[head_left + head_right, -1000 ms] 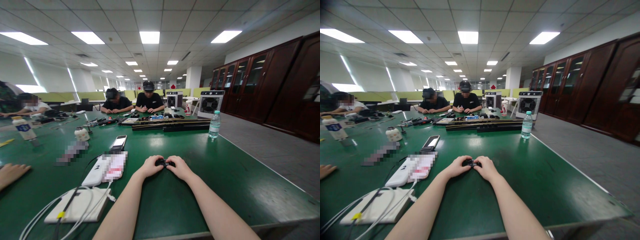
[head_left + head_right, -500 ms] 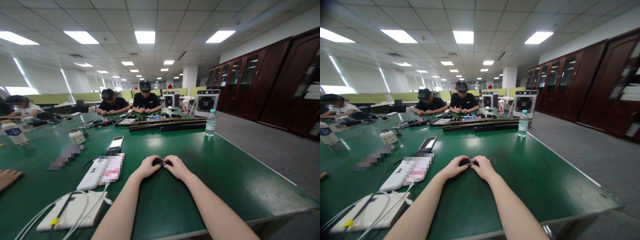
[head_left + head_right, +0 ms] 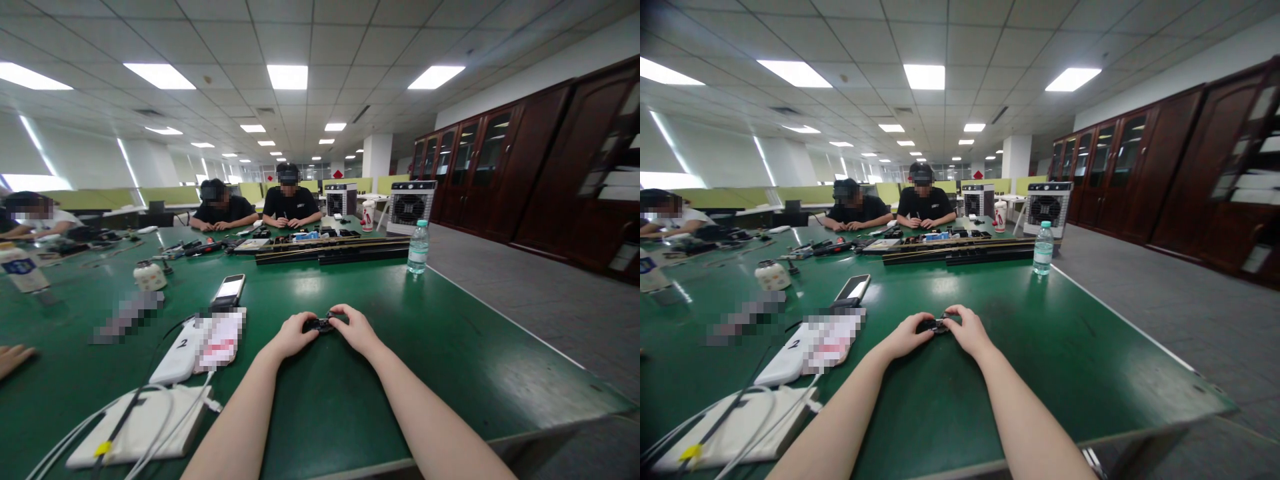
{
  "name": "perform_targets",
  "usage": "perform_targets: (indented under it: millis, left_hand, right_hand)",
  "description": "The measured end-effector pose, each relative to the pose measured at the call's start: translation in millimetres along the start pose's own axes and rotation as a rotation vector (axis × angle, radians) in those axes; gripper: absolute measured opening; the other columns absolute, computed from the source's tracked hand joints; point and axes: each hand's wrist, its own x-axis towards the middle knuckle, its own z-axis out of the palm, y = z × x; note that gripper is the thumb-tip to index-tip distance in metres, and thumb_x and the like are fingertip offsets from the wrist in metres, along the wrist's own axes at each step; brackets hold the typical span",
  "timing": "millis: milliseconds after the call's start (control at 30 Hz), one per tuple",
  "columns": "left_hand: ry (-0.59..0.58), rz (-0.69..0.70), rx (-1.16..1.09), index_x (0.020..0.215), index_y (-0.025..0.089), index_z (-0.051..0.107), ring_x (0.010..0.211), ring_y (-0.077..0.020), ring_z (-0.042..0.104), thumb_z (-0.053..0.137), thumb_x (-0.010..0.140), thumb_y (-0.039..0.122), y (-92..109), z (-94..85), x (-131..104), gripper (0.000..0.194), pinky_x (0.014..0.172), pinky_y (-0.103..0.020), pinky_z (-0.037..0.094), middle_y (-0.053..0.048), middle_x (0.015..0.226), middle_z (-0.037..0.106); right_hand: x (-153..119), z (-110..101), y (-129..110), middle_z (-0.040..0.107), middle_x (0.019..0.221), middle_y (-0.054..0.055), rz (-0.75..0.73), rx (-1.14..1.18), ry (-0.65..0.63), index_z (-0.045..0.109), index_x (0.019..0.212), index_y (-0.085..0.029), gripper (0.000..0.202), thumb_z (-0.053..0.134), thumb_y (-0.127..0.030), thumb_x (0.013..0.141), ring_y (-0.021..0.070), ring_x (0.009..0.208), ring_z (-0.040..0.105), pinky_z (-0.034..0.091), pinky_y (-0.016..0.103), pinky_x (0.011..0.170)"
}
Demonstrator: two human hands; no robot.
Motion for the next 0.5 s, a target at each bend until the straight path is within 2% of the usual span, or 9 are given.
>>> perform_targets:
  millis: [500]
  left_hand:
    - [-0.012,-0.031,-0.003,0.116,0.016,0.06,0.11,-0.0261,0.059,0.06,0.078,0.031,0.5,0.5,0.6,0.04,0.097,-0.037,0.045,-0.011,0.117,0.065]
  right_hand:
    - [10.0,-1.3,12.7,0.072,0.094,0.008,0.111,0.311,0.172,0.064,0.099,-0.018,0.033,0.066,-0.032,0.07,0.0211,0.089,0.067,0.05,0.038,0.083]
